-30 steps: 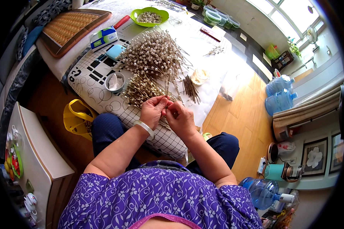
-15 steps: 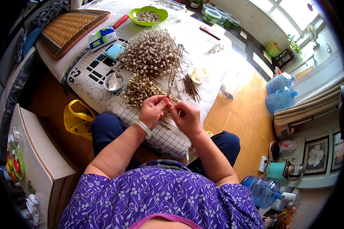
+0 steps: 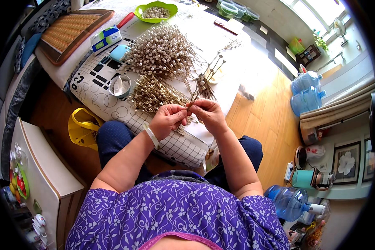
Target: The person attaches small white buds to dried willow branches by hand, picking the buds from a pile on the table and pressing them onto the stems.
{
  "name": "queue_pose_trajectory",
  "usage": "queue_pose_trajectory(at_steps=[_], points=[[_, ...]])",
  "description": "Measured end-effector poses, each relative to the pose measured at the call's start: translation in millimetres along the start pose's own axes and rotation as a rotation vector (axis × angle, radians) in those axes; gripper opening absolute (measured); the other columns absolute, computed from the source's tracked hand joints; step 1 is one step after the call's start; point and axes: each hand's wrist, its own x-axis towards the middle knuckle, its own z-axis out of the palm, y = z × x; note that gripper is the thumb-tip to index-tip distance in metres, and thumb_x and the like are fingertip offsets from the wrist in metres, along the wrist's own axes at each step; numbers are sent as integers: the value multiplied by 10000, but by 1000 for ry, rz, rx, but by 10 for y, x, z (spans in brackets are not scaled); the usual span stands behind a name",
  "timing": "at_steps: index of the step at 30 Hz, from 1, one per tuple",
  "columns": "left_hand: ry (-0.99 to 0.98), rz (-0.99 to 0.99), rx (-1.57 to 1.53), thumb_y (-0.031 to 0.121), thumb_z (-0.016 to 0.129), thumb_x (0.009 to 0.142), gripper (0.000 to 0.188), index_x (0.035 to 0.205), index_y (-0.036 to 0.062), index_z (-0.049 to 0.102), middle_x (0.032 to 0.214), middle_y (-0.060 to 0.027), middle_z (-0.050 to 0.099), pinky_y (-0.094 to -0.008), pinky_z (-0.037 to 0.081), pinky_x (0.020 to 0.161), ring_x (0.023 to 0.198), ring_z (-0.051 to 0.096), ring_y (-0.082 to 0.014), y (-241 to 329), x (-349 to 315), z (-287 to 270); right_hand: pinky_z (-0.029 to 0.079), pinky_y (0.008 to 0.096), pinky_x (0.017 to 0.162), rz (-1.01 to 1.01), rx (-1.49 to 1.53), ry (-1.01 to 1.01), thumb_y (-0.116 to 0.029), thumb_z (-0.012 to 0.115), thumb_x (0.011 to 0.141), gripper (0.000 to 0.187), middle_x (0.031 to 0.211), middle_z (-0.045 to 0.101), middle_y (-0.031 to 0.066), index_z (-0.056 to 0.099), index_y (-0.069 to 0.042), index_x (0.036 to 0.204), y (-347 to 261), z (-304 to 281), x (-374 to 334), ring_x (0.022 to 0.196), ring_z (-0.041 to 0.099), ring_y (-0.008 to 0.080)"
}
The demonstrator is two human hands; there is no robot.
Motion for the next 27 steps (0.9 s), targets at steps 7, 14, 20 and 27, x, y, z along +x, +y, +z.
queue_pose_trajectory(at_steps=[7, 14, 20, 27], points=[[-53, -48, -37, 119, 529, 870, 136, 884, 10, 609, 639, -24, 569, -136, 274, 388, 449, 410, -24, -45, 17, -75, 457, 207, 684, 2, 5, -36, -50, 596, 823, 66, 805, 615, 29, 604, 6, 855, 9, 29, -31, 739, 553, 78], [-48, -17, 81, 152, 527, 880, 160, 890, 16, 611, 660, -20, 585, -135, 286, 410, 461, 407, -21, -3, 7, 5, 436, 190, 688, -91, -1, -22, -61, 576, 839, 57, 801, 592, 1, 573, -11, 866, 91, 44, -44, 740, 526, 54], [-11, 48, 274, 90, 535, 871, 144, 955, -2, 607, 736, -45, 624, -159, 412, 518, 581, 511, -39, -55, 16, 3, 423, 179, 686, -128, 32, 108, -53, 565, 845, 30, 804, 576, -14, 551, -26, 849, 71, 38, -42, 739, 508, 40], [61, 229, 270, 1, 506, 863, 168, 1008, -29, 587, 842, -100, 639, -236, 511, 674, 733, 608, -120, -172, 37, 63, 416, 179, 671, -164, 58, 223, -49, 564, 842, 39, 783, 570, -13, 547, -27, 816, 151, 138, -57, 732, 505, 47]])
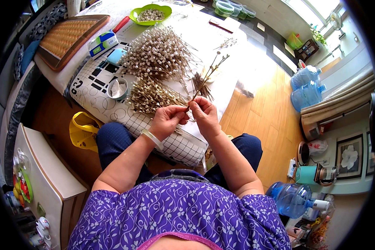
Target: The person attaches small white buds to dried willow branches by hand, picking the buds from a pile on the table and pressing them onto the stems.
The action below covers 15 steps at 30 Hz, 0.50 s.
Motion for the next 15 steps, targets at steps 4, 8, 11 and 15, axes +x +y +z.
queue_pose_trajectory(at_steps=[4, 8, 11, 15], points=[[83, 114, 218, 20, 512, 864, 170, 1005, -41, 585, 827, -84, 637, -239, 510, 669, 722, 607, -121, 38, -58, 113, 418, 180, 644, -46, -102, 17, -63, 579, 840, 52, 760, 558, -24, 551, -25, 816, 60, -25, 12, 706, 499, 36], [99, 450, 780, 53, 544, 849, 160, 953, -58, 593, 756, -80, 620, -260, 484, 605, 695, 594, -118, 221, -62, 138, 374, 149, 589, -58, -69, 16, -62, 575, 841, 30, 755, 545, -42, 558, -38, 844, 53, 24, -33, 669, 460, 12], [118, 579, 973, 66, 549, 848, 145, 917, -53, 598, 729, -72, 607, -259, 463, 560, 655, 575, -106, 250, -62, 167, 375, 148, 581, -54, -57, 13, -72, 574, 844, 38, 763, 549, -37, 557, -38, 841, 33, 38, -40, 663, 463, 12], [83, 120, 612, 82, 535, 863, 129, 863, -24, 608, 700, -39, 583, -221, 444, 522, 583, 539, -74, 267, -98, 233, 412, 171, 632, 8, -25, -39, -97, 573, 849, 75, 751, 552, -27, 559, -23, 839, -40, -59, -73, 692, 492, 35]])
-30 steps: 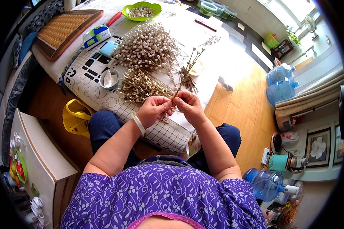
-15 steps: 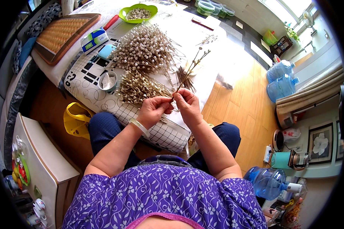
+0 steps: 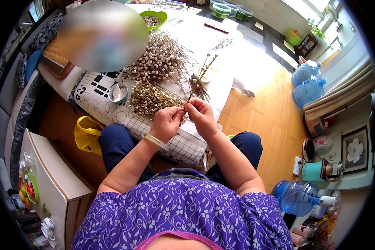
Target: The person attaches small white buds to dried willow branches by hand, picking the buds from a pile on the table and pressing them onto the stems.
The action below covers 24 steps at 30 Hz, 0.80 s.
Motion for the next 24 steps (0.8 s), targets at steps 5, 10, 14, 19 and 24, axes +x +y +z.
queue_pose_trajectory(at_steps=[5, 10, 14, 19, 24], points=[[-247, -490, -941, 178, 522, 886, 173, 831, 22, 573, 664, -15, 542, -206, 472, 535, 545, 513, -87, 10, -3, -34, 326, 154, 491, 76, 285, -171, -110, 553, 859, 66, 689, 525, -35, 544, -46, 846, -140, -100, -49, 557, 417, 15], [-369, -448, -1227, 161, 515, 885, 151, 861, 19, 562, 715, -30, 542, -213, 480, 556, 607, 526, -100, -8, -68, 32, 269, 151, 426, 110, 379, -262, -118, 558, 856, 78, 636, 502, -44, 538, -48, 830, -200, -115, -119, 477, 358, 8], [-288, -436, -1033, 156, 537, 872, 139, 838, 27, 575, 669, -18, 540, -219, 480, 533, 569, 523, -96, 116, -45, 79, 276, 151, 432, 65, 377, -246, -129, 568, 851, 97, 631, 505, -47, 562, -32, 857, -217, -177, -145, 480, 365, 10], [-232, -404, -967, 144, 555, 862, 125, 822, 30, 589, 658, -16, 550, -217, 482, 531, 548, 524, -91, 172, -11, 117, 285, 153, 433, 88, 367, -161, -131, 580, 844, 122, 648, 531, -41, 602, -18, 884, -247, -229, -160, 483, 374, 12], [-233, -402, -981, 134, 567, 855, 117, 820, 26, 596, 664, -18, 560, -214, 489, 544, 546, 528, -88, 130, 1, 136, 310, 151, 444, 98, 229, -132, -137, 623, 817, 123, 671, 563, -36, 622, -25, 867, -233, -221, -209, 516, 412, 3]])
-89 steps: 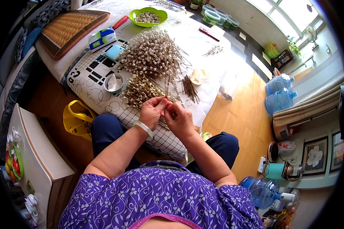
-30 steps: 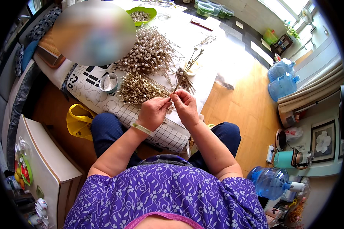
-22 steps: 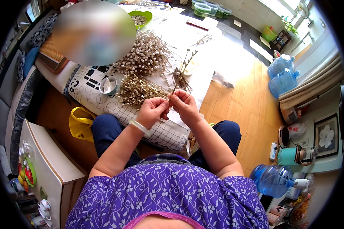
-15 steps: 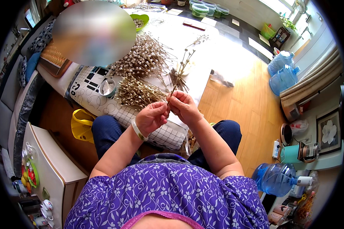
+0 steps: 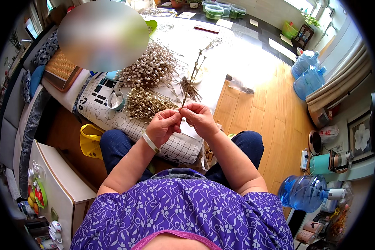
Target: The person attaches small white buds to dried willow branches by hand, picking the buds from a pile on the table and pressing them onto the stems.
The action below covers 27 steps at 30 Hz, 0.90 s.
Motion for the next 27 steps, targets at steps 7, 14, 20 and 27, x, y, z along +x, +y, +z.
queue_pose_trajectory(at_steps=[7, 14, 20, 27], points=[[97, 86, 89, 138, 561, 857, 114, 834, 30, 591, 679, -24, 563, -228, 494, 540, 565, 538, -97, -72, 20, 19, 431, 200, 590, -49, -88, 50, -89, 616, 809, 89, 721, 605, 11, 615, -1, 824, -64, 75, -24, 641, 531, 63], [66, 93, 10, 144, 551, 864, 120, 828, 33, 580, 689, -24, 560, -233, 498, 562, 577, 536, -98, -152, 68, -65, 429, 202, 590, -67, -49, -4, -83, 594, 821, 95, 701, 597, 8, 614, 10, 825, -32, 32, 16, 628, 519, 61], [122, 150, 2, 152, 573, 851, 117, 852, 35, 568, 745, -32, 587, -243, 530, 598, 614, 581, -105, -139, 6, -125, 453, 309, 784, 71, 202, -214, -682, 265, 804, 811, 1038, 549, 133, 351, -21, 1266, -146, -165, 83, 839, 549, 180], [97, 194, -17, 133, 551, 860, 95, 874, 42, 572, 926, -86, 614, -309, 518, 761, 827, 618, -177, -118, -95, -131, 317, 395, 1003, 40, 261, -244, -710, 242, 786, 909, 1275, 376, 243, 76, -48, 1385, -189, -122, -18, 1138, 444, 311]])
